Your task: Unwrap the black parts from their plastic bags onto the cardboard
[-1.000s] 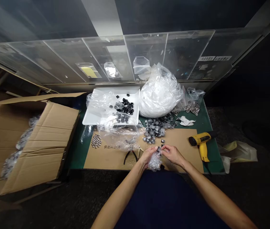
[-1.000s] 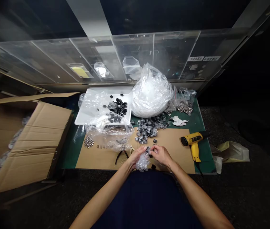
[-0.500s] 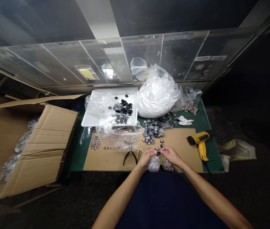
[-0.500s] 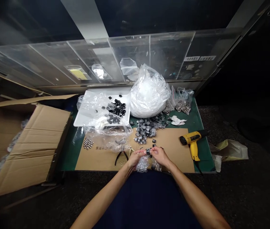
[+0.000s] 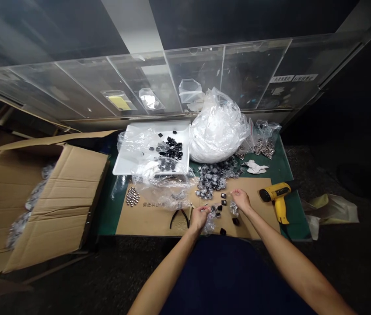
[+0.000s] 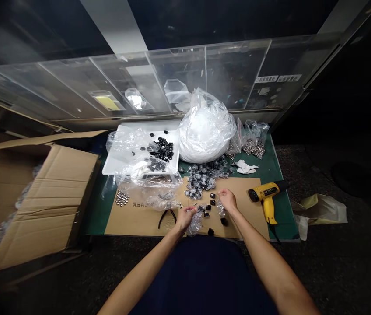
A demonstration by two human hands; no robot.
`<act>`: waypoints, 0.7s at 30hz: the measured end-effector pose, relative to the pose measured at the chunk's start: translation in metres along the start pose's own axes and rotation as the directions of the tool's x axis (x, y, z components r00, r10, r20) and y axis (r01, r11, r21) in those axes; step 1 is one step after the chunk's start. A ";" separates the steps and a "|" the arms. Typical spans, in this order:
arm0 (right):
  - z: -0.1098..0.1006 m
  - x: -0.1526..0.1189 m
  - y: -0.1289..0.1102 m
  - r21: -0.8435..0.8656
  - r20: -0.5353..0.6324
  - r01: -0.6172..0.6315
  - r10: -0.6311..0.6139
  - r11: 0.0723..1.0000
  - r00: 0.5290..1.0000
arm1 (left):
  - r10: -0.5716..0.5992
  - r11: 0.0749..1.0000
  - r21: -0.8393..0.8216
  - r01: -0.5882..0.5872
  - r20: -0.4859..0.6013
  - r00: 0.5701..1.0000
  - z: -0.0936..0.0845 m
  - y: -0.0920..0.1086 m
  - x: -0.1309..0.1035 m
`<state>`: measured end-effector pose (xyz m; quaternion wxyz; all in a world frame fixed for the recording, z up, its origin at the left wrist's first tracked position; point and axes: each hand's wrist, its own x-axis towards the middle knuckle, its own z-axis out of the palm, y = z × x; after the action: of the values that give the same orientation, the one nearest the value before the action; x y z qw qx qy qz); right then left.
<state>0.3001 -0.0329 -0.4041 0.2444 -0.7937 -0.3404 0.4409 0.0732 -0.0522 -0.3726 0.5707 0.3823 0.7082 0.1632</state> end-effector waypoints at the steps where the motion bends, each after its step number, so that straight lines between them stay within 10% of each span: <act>1: 0.002 0.007 -0.004 -0.020 -0.012 0.007 -0.007 1.000 1.000 | 0.004 1.000 0.014 -0.004 -0.004 1.000 0.000 0.002 0.001; 8: 0.026 0.037 -0.034 -0.176 -0.026 0.026 -0.031 0.984 0.999 | 0.088 0.992 0.089 -0.087 -0.004 0.996 0.005 0.024 -0.002; 21: 0.011 0.015 -0.024 0.081 -0.004 0.079 -0.079 0.994 0.997 | 0.163 0.984 0.090 -0.156 -0.079 0.983 -0.002 0.044 -0.008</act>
<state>0.2882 -0.0056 -0.4012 0.2940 -0.7693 -0.3530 0.4439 0.0875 -0.0291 -0.3371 0.5082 0.4539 0.7055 0.1948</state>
